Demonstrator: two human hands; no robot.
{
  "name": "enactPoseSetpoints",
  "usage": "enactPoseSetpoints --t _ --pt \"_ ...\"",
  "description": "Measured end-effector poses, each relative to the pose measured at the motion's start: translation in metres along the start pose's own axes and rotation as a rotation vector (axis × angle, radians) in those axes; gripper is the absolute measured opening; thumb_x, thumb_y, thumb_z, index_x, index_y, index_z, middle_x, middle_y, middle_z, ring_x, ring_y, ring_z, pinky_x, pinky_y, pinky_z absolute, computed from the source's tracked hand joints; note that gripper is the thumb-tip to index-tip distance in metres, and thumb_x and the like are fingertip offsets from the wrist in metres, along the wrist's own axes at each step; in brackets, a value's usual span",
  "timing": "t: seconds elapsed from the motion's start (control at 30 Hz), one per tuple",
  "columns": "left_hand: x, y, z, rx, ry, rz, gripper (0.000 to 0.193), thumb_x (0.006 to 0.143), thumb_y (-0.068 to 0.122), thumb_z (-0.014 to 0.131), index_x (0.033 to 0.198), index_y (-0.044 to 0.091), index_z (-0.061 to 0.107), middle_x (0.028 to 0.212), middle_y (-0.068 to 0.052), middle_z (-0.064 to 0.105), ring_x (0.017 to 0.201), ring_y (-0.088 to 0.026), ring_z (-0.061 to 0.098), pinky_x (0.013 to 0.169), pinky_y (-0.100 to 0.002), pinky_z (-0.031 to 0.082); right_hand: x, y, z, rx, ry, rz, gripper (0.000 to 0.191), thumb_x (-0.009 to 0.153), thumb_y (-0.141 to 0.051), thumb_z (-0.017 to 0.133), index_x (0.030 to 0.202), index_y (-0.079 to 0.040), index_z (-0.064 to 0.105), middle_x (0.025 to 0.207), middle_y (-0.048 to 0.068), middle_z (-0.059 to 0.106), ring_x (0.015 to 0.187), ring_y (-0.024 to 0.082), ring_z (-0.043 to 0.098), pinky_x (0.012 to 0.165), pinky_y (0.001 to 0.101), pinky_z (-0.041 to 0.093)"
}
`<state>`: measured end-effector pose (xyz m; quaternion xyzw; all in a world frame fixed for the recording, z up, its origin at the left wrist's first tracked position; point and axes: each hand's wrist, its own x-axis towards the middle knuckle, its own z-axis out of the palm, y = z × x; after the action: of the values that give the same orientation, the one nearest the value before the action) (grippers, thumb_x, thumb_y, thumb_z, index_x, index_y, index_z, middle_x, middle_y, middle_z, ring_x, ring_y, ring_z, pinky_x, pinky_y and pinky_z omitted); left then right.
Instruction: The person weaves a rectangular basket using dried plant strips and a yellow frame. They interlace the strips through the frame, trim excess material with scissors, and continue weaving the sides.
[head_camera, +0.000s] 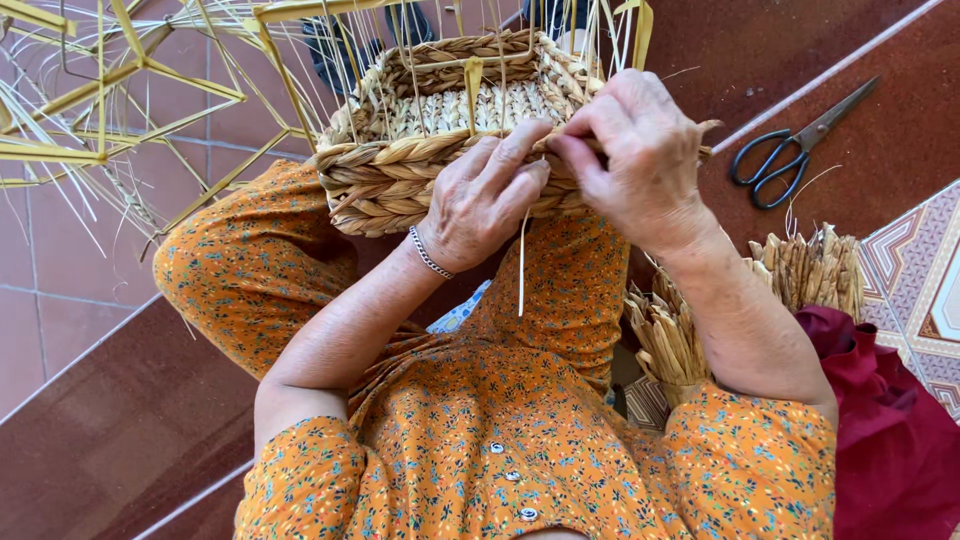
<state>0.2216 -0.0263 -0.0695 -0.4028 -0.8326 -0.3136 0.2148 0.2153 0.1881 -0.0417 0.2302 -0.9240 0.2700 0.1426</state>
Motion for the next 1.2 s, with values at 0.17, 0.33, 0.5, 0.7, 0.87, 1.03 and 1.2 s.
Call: enactPoseSetpoints --t 0.17,0.33,0.5,0.7,0.87,1.03,1.2 --pt "0.011 -0.004 0.019 -0.096 0.016 -0.269 0.019 0.097 0.001 0.072 0.105 0.008 0.056 0.1 -0.01 0.065 0.086 -0.024 0.068 0.073 -0.037 0.055 -0.002 -0.005 -0.009 -0.1 0.064 -0.101 0.02 0.09 -0.009 0.089 0.093 -0.007 0.069 0.097 0.007 0.062 0.097 0.026 0.059 0.084 0.0408 0.05" --pt "0.031 -0.02 0.028 -0.2 -0.108 -0.484 0.035 0.094 0.005 0.073 0.122 0.005 0.052 0.087 -0.005 0.073 0.066 -0.019 0.067 0.058 -0.037 0.05 -0.024 0.0 -0.037 -0.054 0.153 -0.126 0.026 0.088 -0.015 0.094 0.098 -0.008 0.071 0.095 0.009 0.06 0.094 0.029 0.056 0.079 0.044 0.048" --pt "0.04 -0.013 0.031 -0.031 -0.157 -0.431 0.046 0.089 -0.001 0.071 0.131 0.0 0.051 0.083 -0.01 0.071 0.059 -0.021 0.065 0.05 -0.036 0.048 -0.04 0.006 -0.029 -0.199 0.031 -0.123 0.024 0.09 -0.005 0.086 0.106 -0.004 0.07 0.102 0.011 0.064 0.097 0.03 0.061 0.084 0.0423 0.052" --pt "0.061 -0.019 0.041 0.167 -0.696 -0.464 0.016 0.093 0.004 0.063 0.108 0.002 0.066 0.072 -0.012 0.068 0.065 -0.024 0.067 0.054 -0.039 0.053 -0.043 0.006 -0.03 0.056 -0.036 0.057 0.016 0.098 0.003 0.079 0.108 0.001 0.066 0.1 0.013 0.068 0.089 0.028 0.07 0.077 0.0371 0.056" --pt "0.066 -0.031 0.026 -0.329 -0.302 -0.369 0.015 0.09 0.007 0.066 0.104 0.006 0.072 0.079 -0.013 0.07 0.071 -0.031 0.071 0.067 -0.043 0.056 -0.023 0.009 -0.067 0.392 -0.169 0.265 0.016 0.095 0.001 0.077 0.111 -0.001 0.071 0.099 0.012 0.071 0.085 0.021 0.072 0.072 0.031 0.057" --pt "0.054 -0.024 0.002 -0.48 -0.15 -0.194 0.04 0.083 0.002 0.062 0.123 -0.003 0.063 0.107 -0.02 0.063 0.098 -0.035 0.066 0.088 -0.041 0.055 0.005 -0.006 -0.067 -0.123 0.065 -0.192 0.017 0.1 0.001 0.082 0.115 -0.001 0.073 0.101 0.012 0.067 0.087 0.025 0.066 0.077 0.0357 0.056" --pt "0.053 -0.026 -0.006 -0.503 -0.385 -0.237 0.034 0.085 0.019 0.076 0.109 0.0 0.064 0.093 -0.015 0.062 0.087 -0.034 0.064 0.079 -0.043 0.053 0.024 -0.012 -0.07 -0.443 0.043 -0.473 0.016 0.083 -0.005 0.08 0.098 0.0 0.078 0.084 0.009 0.069 0.074 0.024 0.066 0.063 0.0343 0.052"
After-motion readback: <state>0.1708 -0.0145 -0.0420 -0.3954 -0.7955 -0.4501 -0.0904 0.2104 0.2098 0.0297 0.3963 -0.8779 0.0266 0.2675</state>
